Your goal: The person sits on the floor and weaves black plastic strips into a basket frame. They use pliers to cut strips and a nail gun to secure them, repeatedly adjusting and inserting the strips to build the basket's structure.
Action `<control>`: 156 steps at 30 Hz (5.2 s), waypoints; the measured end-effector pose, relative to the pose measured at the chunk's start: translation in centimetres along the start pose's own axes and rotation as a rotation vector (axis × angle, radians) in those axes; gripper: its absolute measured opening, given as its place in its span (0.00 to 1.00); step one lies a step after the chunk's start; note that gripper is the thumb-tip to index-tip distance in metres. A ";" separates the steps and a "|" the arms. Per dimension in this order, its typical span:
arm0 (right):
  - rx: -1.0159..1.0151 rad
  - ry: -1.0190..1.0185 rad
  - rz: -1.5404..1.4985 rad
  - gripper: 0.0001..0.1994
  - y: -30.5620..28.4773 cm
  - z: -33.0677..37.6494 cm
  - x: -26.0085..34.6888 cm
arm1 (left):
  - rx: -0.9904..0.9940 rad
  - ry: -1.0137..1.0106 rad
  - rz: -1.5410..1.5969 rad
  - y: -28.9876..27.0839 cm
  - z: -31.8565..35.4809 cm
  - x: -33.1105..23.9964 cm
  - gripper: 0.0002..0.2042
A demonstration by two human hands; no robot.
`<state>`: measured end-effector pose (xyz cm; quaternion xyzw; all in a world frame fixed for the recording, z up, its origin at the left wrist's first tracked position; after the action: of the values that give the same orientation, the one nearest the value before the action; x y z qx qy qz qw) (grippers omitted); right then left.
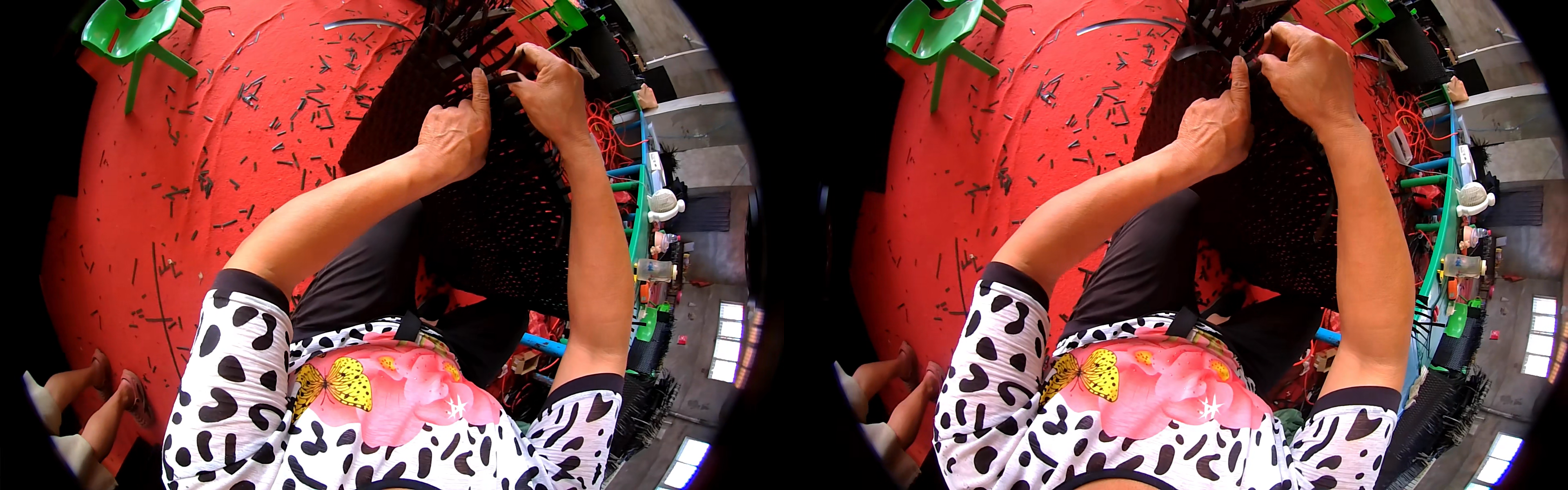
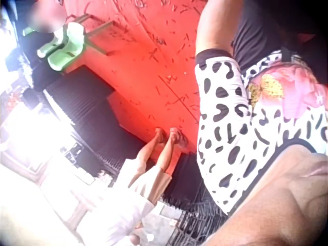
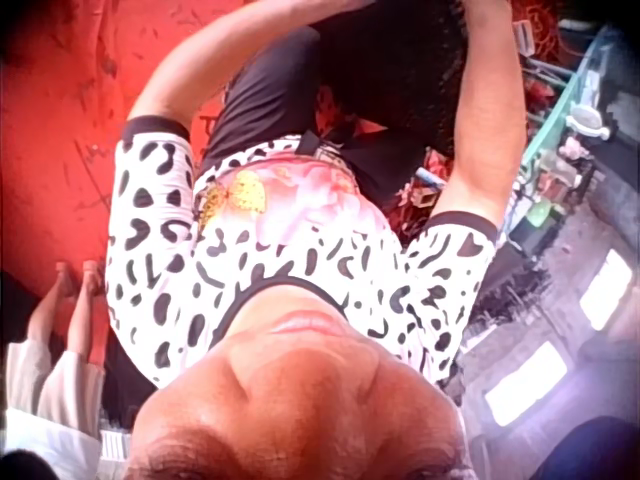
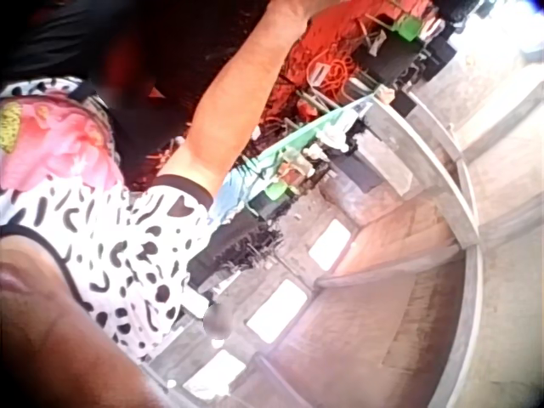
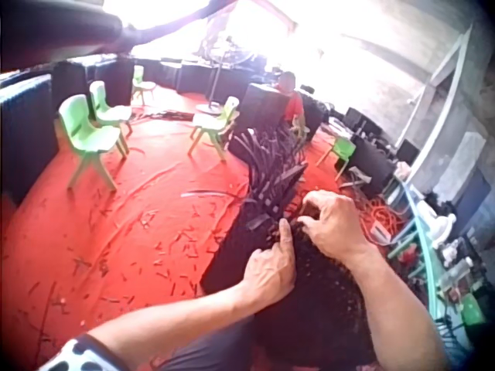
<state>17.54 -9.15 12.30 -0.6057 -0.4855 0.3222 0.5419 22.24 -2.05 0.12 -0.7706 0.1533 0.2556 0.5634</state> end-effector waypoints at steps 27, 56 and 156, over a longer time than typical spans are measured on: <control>0.007 0.211 -0.015 0.15 2.3 -3.1 -2.5 | -0.024 0.025 0.018 -0.1 0.5 0.9 0.42; -0.081 0.011 0.003 0.27 2.2 -2.9 0.7 | 0.041 -0.027 -0.059 -2.2 -1.7 2.8 0.37; -0.045 2.427 0.272 0.46 -5.3 95.0 11.9 | 0.002 0.552 -0.080 -4.3 -3.5 -10.7 0.12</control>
<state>-66.97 34.30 -0.40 -0.5683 0.3975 -0.4070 0.5945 16.47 -4.55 10.41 -0.8159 0.2706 0.0133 0.5108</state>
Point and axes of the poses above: each hand's wrist, its own z-axis away from the middle knuckle, its own y-axis out of the palm, x = y × z, the point moved 3 cm from there along -z, towards the middle knuckle, and after that the axes turned 14 degrees about x, right-handed, at the moved point
